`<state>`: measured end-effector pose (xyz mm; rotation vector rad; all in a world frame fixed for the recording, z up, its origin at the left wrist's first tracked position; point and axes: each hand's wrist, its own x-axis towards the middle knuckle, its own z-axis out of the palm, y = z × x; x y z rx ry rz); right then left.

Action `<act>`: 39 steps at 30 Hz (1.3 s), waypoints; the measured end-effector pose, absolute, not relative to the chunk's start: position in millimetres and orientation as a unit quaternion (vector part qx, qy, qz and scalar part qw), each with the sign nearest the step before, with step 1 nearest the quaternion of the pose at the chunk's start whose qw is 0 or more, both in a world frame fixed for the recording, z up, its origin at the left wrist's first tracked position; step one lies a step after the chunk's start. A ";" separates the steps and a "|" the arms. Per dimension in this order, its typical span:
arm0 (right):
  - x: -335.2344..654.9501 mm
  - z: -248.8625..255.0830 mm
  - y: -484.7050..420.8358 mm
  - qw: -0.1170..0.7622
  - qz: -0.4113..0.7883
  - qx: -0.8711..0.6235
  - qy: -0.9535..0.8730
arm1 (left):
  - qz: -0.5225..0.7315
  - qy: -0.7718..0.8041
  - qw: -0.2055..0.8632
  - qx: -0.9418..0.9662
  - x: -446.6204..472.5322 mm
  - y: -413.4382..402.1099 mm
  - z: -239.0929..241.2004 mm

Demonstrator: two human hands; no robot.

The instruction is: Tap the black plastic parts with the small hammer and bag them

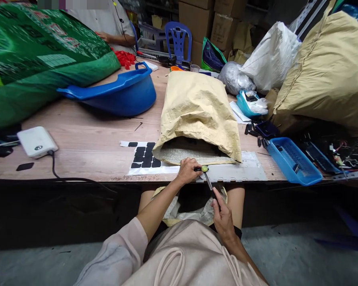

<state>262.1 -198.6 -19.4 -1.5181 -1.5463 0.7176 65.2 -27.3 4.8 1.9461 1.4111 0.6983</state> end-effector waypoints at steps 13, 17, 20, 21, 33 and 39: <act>265.9 -19.3 -200.3 0.414 0.308 -0.655 -0.553 | 0.266 0.527 0.314 0.744 66.9 -28.3 7.8; 275.3 -15.7 -194.8 0.429 0.277 -0.682 -0.524 | 0.269 0.530 0.301 0.746 67.8 -31.0 10.7; 286.5 -13.9 -187.9 0.412 0.241 -0.713 -0.514 | 0.271 0.532 0.287 0.750 68.2 -33.2 11.6; 290.1 -14.3 -185.7 0.403 0.230 -0.721 -0.514 | 0.272 0.530 0.283 0.752 68.3 -33.6 11.4; 301.1 -48.6 -175.7 0.372 0.144 -0.730 -0.555 | 0.302 0.435 0.246 0.812 63.1 -66.6 13.9; 302.8 -56.6 -176.0 0.350 0.121 -0.736 -0.567 | 0.213 0.401 0.338 0.824 63.2 -133.7 -26.9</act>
